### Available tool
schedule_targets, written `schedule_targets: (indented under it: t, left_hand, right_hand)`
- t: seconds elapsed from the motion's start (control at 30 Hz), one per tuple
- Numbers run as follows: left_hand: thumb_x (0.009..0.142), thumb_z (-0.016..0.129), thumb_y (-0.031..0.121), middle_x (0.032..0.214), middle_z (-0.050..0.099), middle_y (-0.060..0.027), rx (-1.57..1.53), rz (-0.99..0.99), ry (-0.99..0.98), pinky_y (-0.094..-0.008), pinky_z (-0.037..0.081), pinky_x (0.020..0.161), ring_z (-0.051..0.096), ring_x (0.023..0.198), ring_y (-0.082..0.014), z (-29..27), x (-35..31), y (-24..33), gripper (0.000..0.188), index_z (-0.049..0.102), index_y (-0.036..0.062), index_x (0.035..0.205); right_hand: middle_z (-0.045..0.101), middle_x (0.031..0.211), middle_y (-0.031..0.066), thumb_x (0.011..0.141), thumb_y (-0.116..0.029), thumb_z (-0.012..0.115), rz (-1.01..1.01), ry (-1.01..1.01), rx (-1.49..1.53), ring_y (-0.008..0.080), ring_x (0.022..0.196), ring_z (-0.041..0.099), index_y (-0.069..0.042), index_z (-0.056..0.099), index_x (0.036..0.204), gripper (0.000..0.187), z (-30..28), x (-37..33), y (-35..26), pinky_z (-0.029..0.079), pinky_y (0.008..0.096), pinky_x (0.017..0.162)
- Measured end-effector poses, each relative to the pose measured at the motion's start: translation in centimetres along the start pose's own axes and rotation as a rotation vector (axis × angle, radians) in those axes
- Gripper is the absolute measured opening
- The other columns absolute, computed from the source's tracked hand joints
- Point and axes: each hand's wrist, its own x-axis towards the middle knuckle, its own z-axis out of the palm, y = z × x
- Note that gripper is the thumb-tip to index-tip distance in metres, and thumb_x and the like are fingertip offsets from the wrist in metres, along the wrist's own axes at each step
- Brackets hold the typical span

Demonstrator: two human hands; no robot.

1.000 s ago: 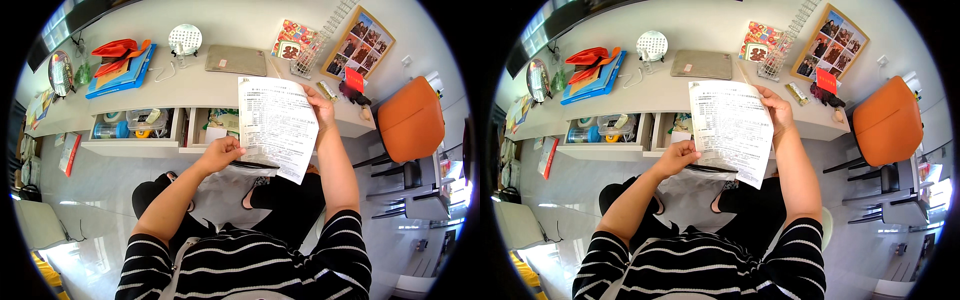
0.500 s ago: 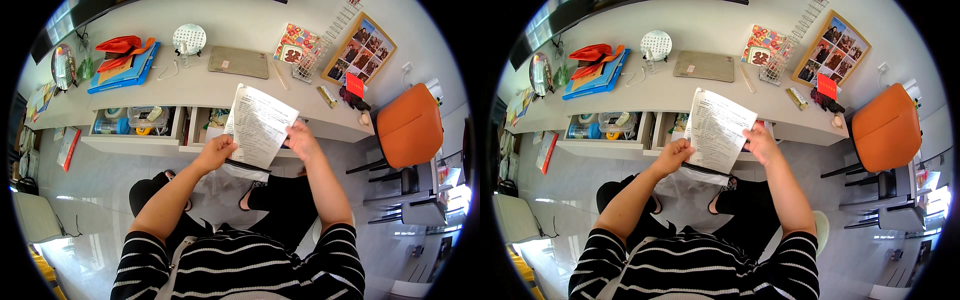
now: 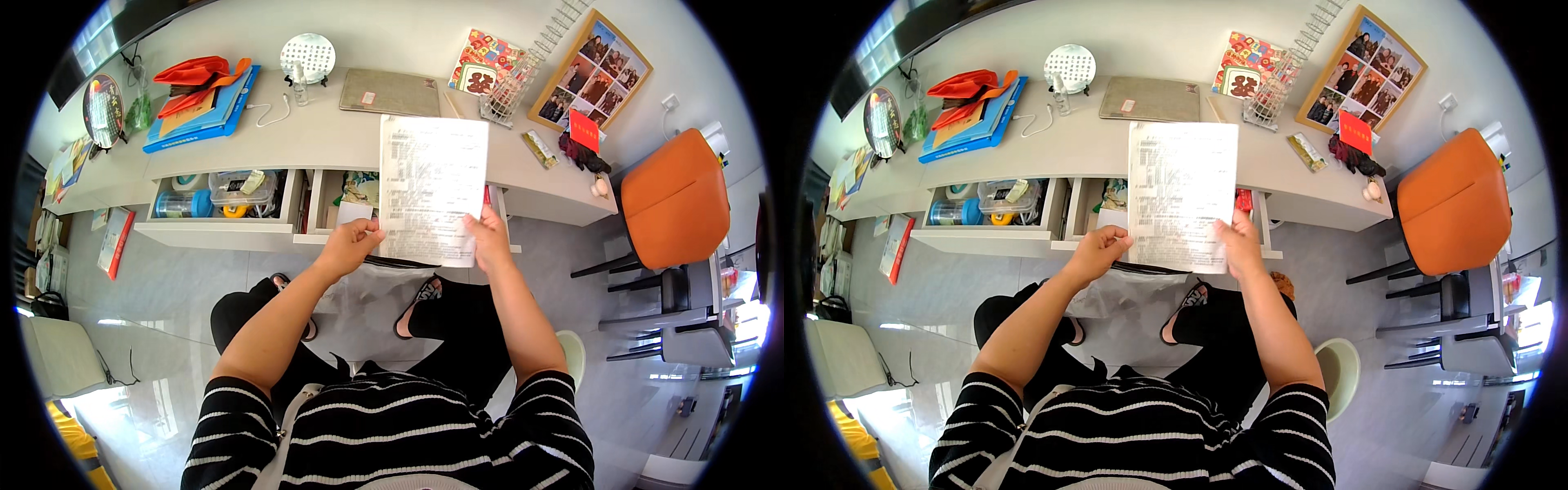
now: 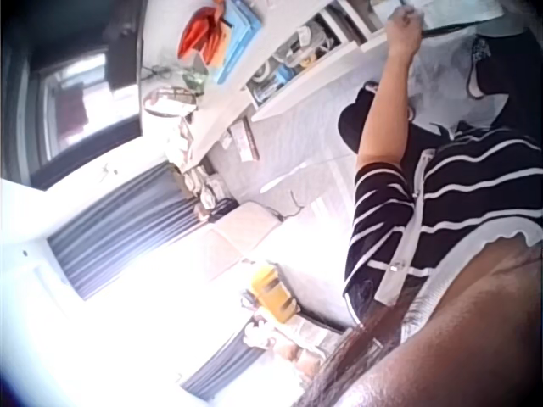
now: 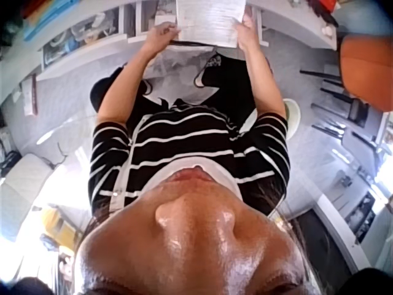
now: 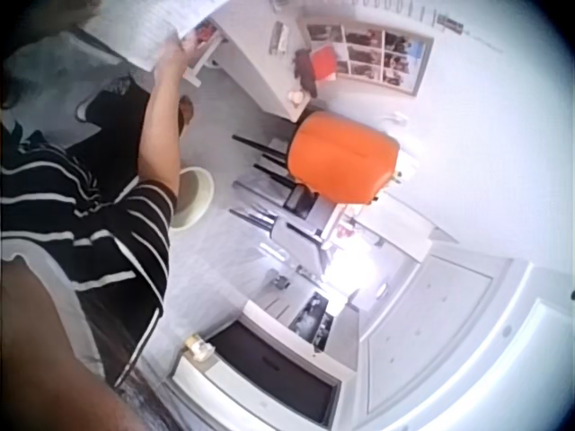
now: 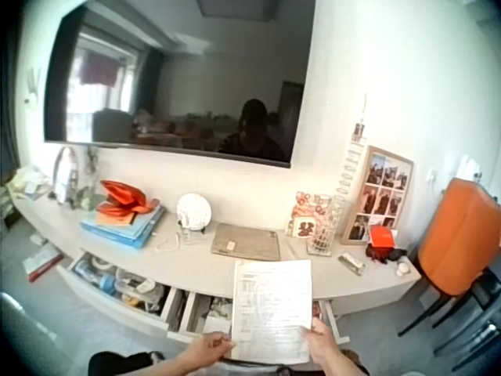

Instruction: The person removes a pouch, papers, and cards from a drawer, handles each item to organize them, and then places them into an orange folder or back into the drawer.

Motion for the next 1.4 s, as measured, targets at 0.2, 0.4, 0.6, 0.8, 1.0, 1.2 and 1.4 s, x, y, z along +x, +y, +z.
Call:
schedule_targets:
  t: [0.2,0.4,0.6,0.8,1.0,1.2,1.4]
  left_hand:
    - [0.088,0.062,0.025,0.057,0.049,0.005,0.009,0.038,-0.091,-0.0243,0.032,0.049,0.039,0.051,-0.0048,0.4,0.1,0.5,0.025,0.064,0.002,0.098]
    - [0.085,0.066,0.026,0.05,0.045,0.002,0.063,0.129,-0.009,-0.0266,0.032,0.046,0.037,0.047,-0.0062,0.8,0.3,-1.3,0.026,0.065,0.0014,0.095]
    - [0.086,0.066,0.026,0.054,0.043,0.006,0.181,0.11,-0.04,-0.0235,0.031,0.046,0.036,0.05,-0.0038,0.1,-0.9,1.7,0.029,0.064,0.0,0.099]
    - [0.086,0.066,0.025,0.055,0.047,0.0047,0.197,0.095,-0.026,-0.0236,0.032,0.047,0.038,0.051,-0.004,-0.3,0.1,1.8,0.028,0.064,-0.0004,0.1]
    - [0.085,0.067,0.019,0.058,0.051,0.0036,0.159,0.095,0.001,-0.0213,0.032,0.048,0.041,0.053,-0.003,-0.3,1.1,2.3,0.024,0.063,0.0,0.099]
    - [0.081,0.069,0.019,0.053,0.05,0.0026,0.13,0.114,0.025,-0.0232,0.033,0.045,0.041,0.05,-0.0035,0.9,1.1,2.2,0.021,0.065,0.0004,0.089]
    - [0.081,0.067,0.036,0.063,0.061,-0.0089,0.392,-0.137,-0.109,-0.0296,0.046,0.057,0.056,0.059,-0.014,3.2,0.4,-1.2,0.037,0.066,-0.0008,0.086]
  right_hand:
    - [0.062,0.111,0.0129,0.091,-0.002,0.05,-0.049,0.006,0.11,0.0193,0.098,0.06,0.003,0.052,0.115,0.025,-0.4,1.0,-2.0,0.049,0.0335,0.086]
    - [0.052,0.125,0.0152,0.092,0.0,0.044,-0.074,0.122,0.379,0.0255,0.11,0.055,-0.001,0.043,0.126,0.034,2.5,6.2,-3.2,0.045,0.041,0.094]
    - [0.049,0.121,0.0155,0.094,-0.001,0.04,-0.099,0.168,0.719,0.0277,0.111,0.052,-0.003,0.04,0.125,0.031,9.6,17.7,-3.4,0.045,0.0465,0.096]
    - [0.053,0.102,0.0126,0.092,-0.025,0.056,0.358,0.136,0.386,0.0232,0.085,0.054,-0.003,0.039,0.127,0.045,15.7,21.4,-0.5,0.05,0.0394,0.076]
    - [0.06,0.107,0.0109,0.09,-0.025,0.059,0.287,-0.38,0.072,0.0209,0.093,0.06,-0.003,0.042,0.129,0.047,12.7,13.6,-1.1,0.048,0.0323,0.083]
    - [0.064,0.099,0.0103,0.085,-0.032,0.067,-0.003,-0.714,-0.523,0.017,0.09,0.061,0.0,0.06,0.108,0.04,5.0,2.6,-1.4,0.049,0.0294,0.081]
    - [0.061,0.09,0.0051,0.085,-0.025,0.063,0.735,-0.056,0.129,0.0155,0.077,0.058,-0.005,0.059,0.101,0.026,1.0,-2.6,2.9,0.051,0.033,0.071]
